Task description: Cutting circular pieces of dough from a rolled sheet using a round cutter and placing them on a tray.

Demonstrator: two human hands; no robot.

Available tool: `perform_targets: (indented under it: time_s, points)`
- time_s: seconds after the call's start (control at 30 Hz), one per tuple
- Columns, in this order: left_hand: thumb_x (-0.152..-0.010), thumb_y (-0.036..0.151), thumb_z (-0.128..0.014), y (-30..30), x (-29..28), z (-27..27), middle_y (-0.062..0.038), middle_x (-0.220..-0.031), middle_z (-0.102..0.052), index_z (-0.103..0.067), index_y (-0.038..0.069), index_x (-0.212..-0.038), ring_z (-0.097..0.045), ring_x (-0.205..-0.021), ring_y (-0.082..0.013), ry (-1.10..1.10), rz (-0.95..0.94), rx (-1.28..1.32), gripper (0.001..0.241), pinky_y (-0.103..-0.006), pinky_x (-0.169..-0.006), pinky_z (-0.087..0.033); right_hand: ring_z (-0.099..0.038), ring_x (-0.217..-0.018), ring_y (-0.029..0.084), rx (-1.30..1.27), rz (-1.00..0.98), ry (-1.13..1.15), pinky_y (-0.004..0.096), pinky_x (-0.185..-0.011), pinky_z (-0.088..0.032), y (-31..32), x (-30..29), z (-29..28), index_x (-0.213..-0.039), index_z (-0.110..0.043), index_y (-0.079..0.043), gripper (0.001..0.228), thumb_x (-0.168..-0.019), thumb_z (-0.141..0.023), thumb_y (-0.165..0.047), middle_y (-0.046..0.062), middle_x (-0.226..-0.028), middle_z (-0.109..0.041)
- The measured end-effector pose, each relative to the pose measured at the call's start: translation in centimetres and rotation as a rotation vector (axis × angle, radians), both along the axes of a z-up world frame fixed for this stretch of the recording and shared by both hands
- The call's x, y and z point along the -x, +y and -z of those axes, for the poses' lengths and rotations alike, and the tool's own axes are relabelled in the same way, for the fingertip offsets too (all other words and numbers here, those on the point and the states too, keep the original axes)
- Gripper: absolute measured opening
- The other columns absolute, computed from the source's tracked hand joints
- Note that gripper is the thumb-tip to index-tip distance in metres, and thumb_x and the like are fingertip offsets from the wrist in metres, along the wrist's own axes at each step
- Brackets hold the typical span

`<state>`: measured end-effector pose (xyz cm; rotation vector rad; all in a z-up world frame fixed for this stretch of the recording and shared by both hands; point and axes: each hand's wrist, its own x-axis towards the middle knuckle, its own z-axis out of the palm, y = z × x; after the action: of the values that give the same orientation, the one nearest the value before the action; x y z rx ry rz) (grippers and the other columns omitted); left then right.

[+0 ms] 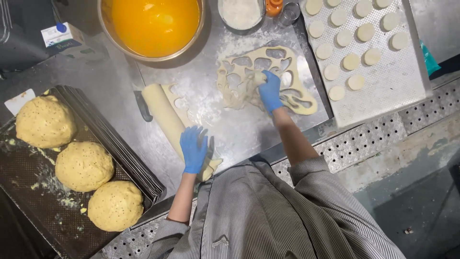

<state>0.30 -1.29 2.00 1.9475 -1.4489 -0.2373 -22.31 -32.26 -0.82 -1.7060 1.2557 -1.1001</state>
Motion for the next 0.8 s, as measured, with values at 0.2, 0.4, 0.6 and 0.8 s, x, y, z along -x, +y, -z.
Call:
perform_targets:
  time_s: [0.2,0.4,0.6,0.8]
  points:
    - [-0.095,0.022,-0.072,-5.9,-0.5,-1.8,-0.021,-0.140,-0.056,-0.055,0.003,-0.139,-0.050,-0.135,-0.0410,0.156,0.025,0.070,0.051,-0.0507,-0.117,-0.037,-0.058,-0.077,0.023,-0.080,-0.016,0.030,0.035,-0.074,-0.047,-1.1,1.5,-11.7,-0.088,-0.063,0.002,0.010,-0.087,-0.073,-0.001,0.011,-0.083,-0.061]
    - [-0.075,0.043,-0.090,-14.1,1.2,1.6,-0.029,-0.160,-0.034,-0.038,-0.002,-0.151,-0.033,-0.150,-0.0434,0.261,-0.024,-0.173,0.103,-0.0472,-0.122,-0.028,-0.058,-0.112,0.039,0.143,-0.320,0.251,0.044,-0.098,-0.047,-4.1,5.5,-1.4,-0.138,-0.045,0.012,0.070,-0.081,-0.081,-0.008,0.028,-0.125,-0.055]
    - [-0.064,0.055,-0.095,-20.7,7.0,1.2,-0.028,-0.165,-0.010,-0.024,0.007,-0.157,-0.013,-0.152,-0.0450,0.098,-0.033,-0.564,0.126,-0.0667,-0.115,-0.009,-0.067,-0.115,0.031,-0.605,-0.295,-0.184,0.037,-0.097,-0.055,-13.4,3.3,8.0,-0.147,-0.048,-0.002,0.050,-0.100,-0.054,-0.018,0.019,-0.133,-0.066]
    - [-0.061,0.044,-0.093,-23.9,11.5,3.8,-0.027,-0.158,-0.034,-0.046,0.010,-0.150,-0.033,-0.142,-0.0463,0.102,-0.325,-0.240,0.106,-0.0616,-0.114,-0.027,-0.071,-0.111,0.035,-1.014,-0.368,-0.562,0.043,-0.096,-0.060,-25.8,-4.9,12.2,-0.138,-0.047,0.006,0.050,-0.107,-0.048,-0.033,0.024,-0.129,-0.064]
